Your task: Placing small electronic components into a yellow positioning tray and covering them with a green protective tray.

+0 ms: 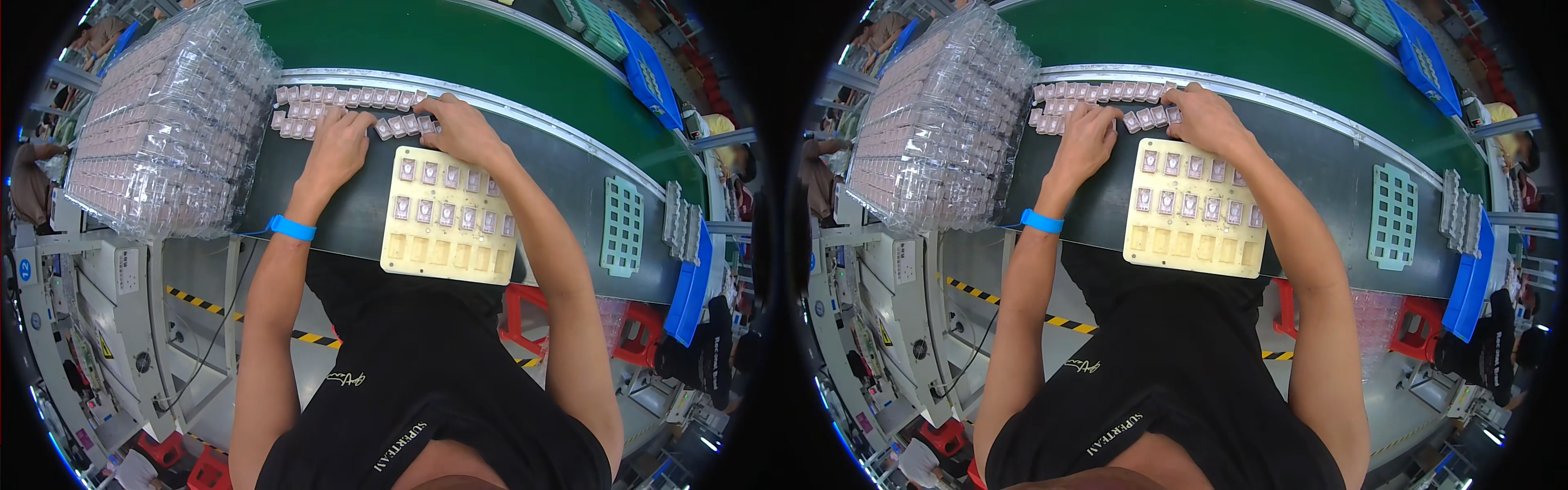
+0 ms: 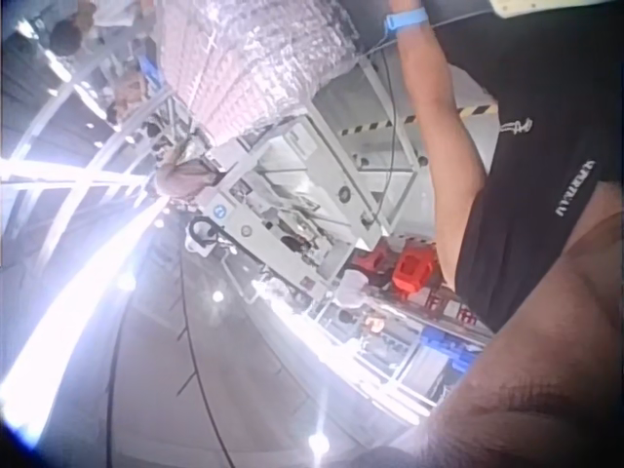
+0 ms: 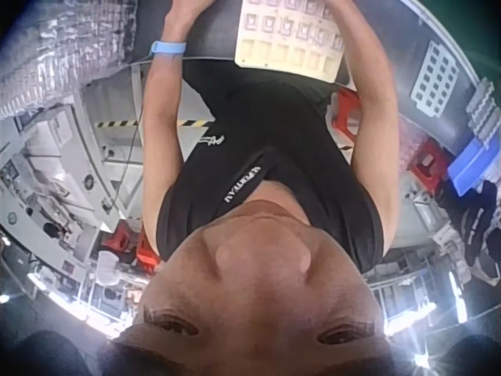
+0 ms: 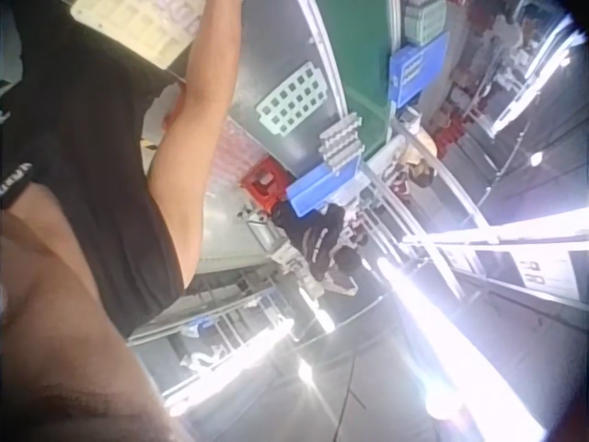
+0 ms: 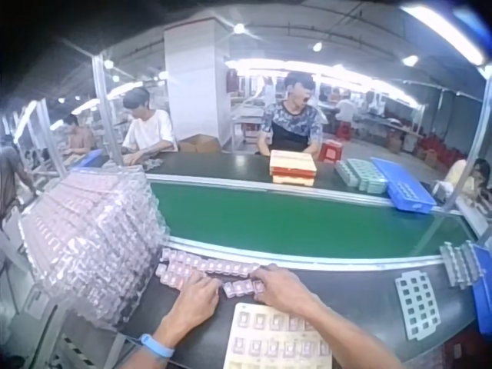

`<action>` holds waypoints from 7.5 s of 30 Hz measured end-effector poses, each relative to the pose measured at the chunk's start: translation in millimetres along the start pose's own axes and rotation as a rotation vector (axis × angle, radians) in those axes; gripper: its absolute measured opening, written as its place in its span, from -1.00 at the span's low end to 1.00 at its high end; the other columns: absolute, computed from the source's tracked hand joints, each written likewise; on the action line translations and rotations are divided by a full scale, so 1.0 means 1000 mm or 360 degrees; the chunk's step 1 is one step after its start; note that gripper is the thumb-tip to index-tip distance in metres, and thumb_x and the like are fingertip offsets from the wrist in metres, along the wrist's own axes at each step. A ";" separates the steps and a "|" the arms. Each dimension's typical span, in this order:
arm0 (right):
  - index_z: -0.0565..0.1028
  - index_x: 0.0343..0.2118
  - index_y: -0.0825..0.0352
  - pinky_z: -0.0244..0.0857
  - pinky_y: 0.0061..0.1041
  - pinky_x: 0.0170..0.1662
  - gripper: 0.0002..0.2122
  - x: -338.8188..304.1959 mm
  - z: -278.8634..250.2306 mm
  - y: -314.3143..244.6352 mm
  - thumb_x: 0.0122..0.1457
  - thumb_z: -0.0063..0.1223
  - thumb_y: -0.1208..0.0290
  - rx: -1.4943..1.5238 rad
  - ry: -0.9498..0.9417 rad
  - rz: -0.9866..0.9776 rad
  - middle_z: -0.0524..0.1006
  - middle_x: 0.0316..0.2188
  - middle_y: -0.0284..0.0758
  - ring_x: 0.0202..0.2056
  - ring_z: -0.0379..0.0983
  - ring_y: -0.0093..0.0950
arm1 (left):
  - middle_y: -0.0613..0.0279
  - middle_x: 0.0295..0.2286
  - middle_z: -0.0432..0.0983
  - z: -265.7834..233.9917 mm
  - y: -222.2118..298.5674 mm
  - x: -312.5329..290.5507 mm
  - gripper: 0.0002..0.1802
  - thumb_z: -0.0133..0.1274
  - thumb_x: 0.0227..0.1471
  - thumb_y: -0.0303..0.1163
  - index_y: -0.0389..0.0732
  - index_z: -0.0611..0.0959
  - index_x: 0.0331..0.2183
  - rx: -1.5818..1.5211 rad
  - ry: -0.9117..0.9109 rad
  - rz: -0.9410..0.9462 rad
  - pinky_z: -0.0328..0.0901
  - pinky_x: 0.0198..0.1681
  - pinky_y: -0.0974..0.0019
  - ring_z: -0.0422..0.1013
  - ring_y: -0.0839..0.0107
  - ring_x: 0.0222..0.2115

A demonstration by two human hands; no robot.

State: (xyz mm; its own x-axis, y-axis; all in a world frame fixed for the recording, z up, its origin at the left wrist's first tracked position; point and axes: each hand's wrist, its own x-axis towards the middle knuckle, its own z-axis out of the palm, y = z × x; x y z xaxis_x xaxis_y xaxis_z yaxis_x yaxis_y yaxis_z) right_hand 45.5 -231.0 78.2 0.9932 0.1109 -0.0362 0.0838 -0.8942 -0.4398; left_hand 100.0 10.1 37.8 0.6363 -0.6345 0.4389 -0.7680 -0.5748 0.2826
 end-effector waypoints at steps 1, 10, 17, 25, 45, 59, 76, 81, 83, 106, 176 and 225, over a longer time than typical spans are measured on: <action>0.53 0.09 0.18 0.38 -0.24 0.04 -0.52 0.001 0.001 0.001 0.05 0.34 0.36 0.0001 0.0007 -0.0013 0.53 -0.10 -0.14 -0.05 0.51 -0.18 | 0.13 -0.30 0.55 -0.001 0.003 -0.001 -0.70 0.15 -0.07 -0.60 -0.19 0.65 -0.21 -0.0002 -0.0002 0.0004 0.31 -0.08 0.02 0.40 0.11 -0.19; 0.54 0.06 0.22 0.39 -0.24 0.05 -0.53 0.011 0.004 0.004 0.03 0.35 0.43 0.0000 -0.0013 -0.0132 0.54 -0.06 -0.18 -0.04 0.50 -0.17 | 0.01 -0.16 0.51 0.004 0.015 0.007 -0.59 0.23 -0.07 -0.59 -0.25 0.59 -0.10 -0.0481 -0.0037 -0.0211 0.33 0.03 0.11 0.41 0.01 -0.06; 0.56 0.03 0.25 0.40 -0.26 0.04 -0.55 0.007 0.000 0.001 0.02 0.35 0.44 0.0068 -0.0032 -0.0140 0.54 -0.05 -0.19 -0.06 0.52 -0.18 | -0.04 -0.10 0.54 0.006 0.016 0.018 -0.52 0.28 -0.06 -0.43 -0.25 0.64 -0.04 -0.0325 -0.0193 -0.0204 0.30 0.08 0.03 0.40 -0.05 -0.02; 0.60 -0.06 0.33 0.39 -0.22 0.02 -0.64 0.014 0.004 -0.001 0.03 0.29 0.43 -0.0093 0.0038 -0.0326 0.59 -0.14 -0.13 -0.07 0.51 -0.13 | -0.09 -0.24 0.58 0.022 0.017 0.029 -0.64 0.28 -0.07 -0.38 -0.30 0.70 -0.18 -0.0216 -0.0208 -0.0113 0.35 -0.04 -0.01 0.46 -0.09 -0.15; 0.50 -0.07 0.29 0.42 -0.21 -0.09 -0.65 -0.207 0.002 -0.066 0.05 0.30 0.49 0.0015 0.0264 -0.0025 0.47 -0.17 -0.21 -0.12 0.43 -0.16 | 0.14 -0.23 0.50 -0.053 0.161 -0.078 -0.54 0.32 -0.16 -0.54 -0.29 0.64 -0.12 -0.0543 -0.0335 0.0032 0.36 -0.08 0.14 0.39 0.10 -0.15; 0.55 -0.08 0.25 0.42 -0.22 -0.08 -0.66 -0.215 0.006 -0.061 0.04 0.31 0.48 0.0056 0.0333 0.0062 0.46 -0.15 -0.25 -0.08 0.42 -0.19 | 0.17 -0.17 0.50 -0.062 0.148 -0.080 -0.51 0.32 -0.12 -0.48 -0.22 0.67 -0.05 -0.0538 -0.0493 0.0025 0.35 -0.05 0.13 0.38 0.13 -0.13; 0.48 -0.15 0.35 0.40 -0.21 -0.11 -0.73 -0.212 0.003 -0.058 0.08 0.23 0.50 0.0062 0.0322 0.0037 0.42 -0.20 -0.21 -0.13 0.41 -0.19 | 0.19 -0.26 0.41 -0.050 0.161 -0.078 -0.63 0.31 -0.08 -0.42 -0.16 0.69 -0.14 -0.0423 -0.0428 -0.0081 0.29 -0.10 0.14 0.31 0.14 -0.20; 0.46 -0.20 0.38 0.40 -0.20 -0.12 -0.76 -0.215 -0.001 -0.054 0.08 0.22 0.51 -0.0026 0.0290 0.0051 0.41 -0.20 -0.19 -0.13 0.41 -0.18 | 0.20 -0.24 0.40 -0.048 0.162 -0.080 -0.63 0.30 -0.08 -0.42 -0.16 0.68 -0.14 -0.0432 -0.0444 -0.0102 0.27 -0.07 0.13 0.29 0.14 -0.17; 0.46 -0.18 0.38 0.40 -0.20 -0.12 -0.75 -0.216 -0.002 -0.055 0.08 0.22 0.51 -0.0029 0.0249 0.0037 0.41 -0.21 -0.19 -0.13 0.41 -0.18 | 0.20 -0.24 0.40 -0.047 0.162 -0.081 -0.61 0.31 -0.09 -0.41 -0.16 0.68 -0.13 -0.0410 -0.0442 -0.0100 0.27 -0.06 0.13 0.29 0.15 -0.16; 0.51 -0.08 0.29 0.37 -0.25 -0.01 -0.71 -0.225 -0.008 -0.041 0.10 0.18 0.54 0.0096 0.0143 0.0042 0.44 -0.14 -0.26 -0.09 0.38 -0.22 | 0.11 -0.08 0.50 -0.066 0.127 -0.100 -0.46 0.32 -0.12 -0.52 -0.19 0.66 -0.01 -0.0590 -0.0315 -0.0191 0.32 0.02 0.11 0.38 0.09 -0.04; 0.57 -0.04 0.34 0.41 -0.47 -0.22 -0.67 -0.218 -0.002 0.009 0.10 0.28 0.47 0.0596 0.0578 0.0362 0.53 -0.20 -0.24 -0.32 0.45 -0.42 | 0.03 -0.21 0.41 -0.077 0.130 -0.087 -0.61 0.21 -0.03 -0.58 -0.35 0.55 -0.10 -0.0302 -0.0567 0.0067 0.31 -0.11 0.08 0.36 0.03 -0.20; 0.55 -0.01 0.33 0.32 -0.56 -0.15 -0.61 -0.234 0.014 0.021 0.07 0.33 0.42 0.1331 0.0423 0.0172 0.41 -0.25 -0.35 -0.24 0.36 -0.53 | 0.07 -0.22 0.47 -0.070 0.104 -0.102 -0.62 0.32 -0.13 -0.55 -0.27 0.65 -0.18 -0.0698 -0.0446 -0.0259 0.39 -0.14 0.16 0.46 0.07 -0.21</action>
State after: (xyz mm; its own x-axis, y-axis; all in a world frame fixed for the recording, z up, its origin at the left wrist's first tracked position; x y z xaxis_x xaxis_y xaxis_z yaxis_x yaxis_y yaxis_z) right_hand -186.1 -269.4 64.6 0.9870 -0.1532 0.0485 0.0050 -0.2724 -0.9622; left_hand -50.1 51.0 82.5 0.6984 -0.7034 0.1323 -0.5783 -0.4456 0.6834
